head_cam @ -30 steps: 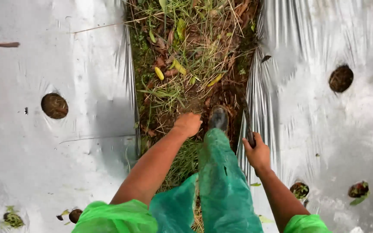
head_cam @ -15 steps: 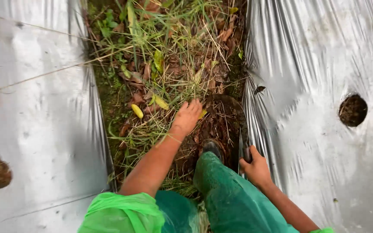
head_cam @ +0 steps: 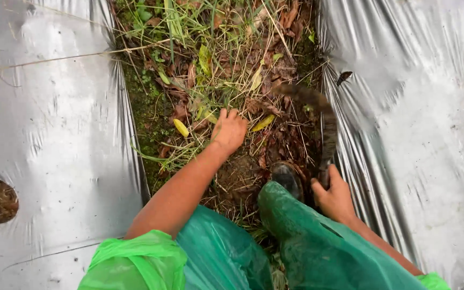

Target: Using a sickle to cut and clear weeds and grass from a garden bed lined with plastic mulch.

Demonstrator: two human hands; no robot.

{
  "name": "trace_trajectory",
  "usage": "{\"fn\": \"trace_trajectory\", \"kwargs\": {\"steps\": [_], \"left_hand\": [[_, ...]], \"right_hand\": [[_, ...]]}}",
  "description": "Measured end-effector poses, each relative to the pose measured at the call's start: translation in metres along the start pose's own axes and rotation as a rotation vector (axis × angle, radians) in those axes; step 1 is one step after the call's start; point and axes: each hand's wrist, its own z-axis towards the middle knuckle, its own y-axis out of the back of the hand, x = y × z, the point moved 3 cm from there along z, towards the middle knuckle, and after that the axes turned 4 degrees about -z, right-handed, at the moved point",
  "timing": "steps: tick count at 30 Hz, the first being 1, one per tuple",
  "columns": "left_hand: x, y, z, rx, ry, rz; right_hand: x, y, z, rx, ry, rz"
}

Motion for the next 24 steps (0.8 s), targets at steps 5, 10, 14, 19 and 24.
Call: {"fn": "trace_trajectory", "kwargs": {"steps": [5,10,14,19,24], "left_hand": [[0.001,-0.032,0.013,-0.140,0.170,-0.348],[0.004,-0.036,0.003,-0.088,0.230,-0.506],[0.008,-0.019,-0.009,0.020,0.251,-0.558],[0.007,-0.006,-0.011,0.051,0.278,-0.562],[0.006,-0.012,-0.009,0.107,0.322,-0.591]], "right_hand": [[-0.019,-0.012,0.004,0.215,-0.025,-0.163],[0.023,0.005,0.014,0.032,0.118,0.288],[0.036,-0.008,0.014,0.173,0.140,0.051],[-0.013,-0.019,0.028,0.331,-0.002,0.232],[-0.005,-0.019,0.025,0.135,0.013,0.454]]}}
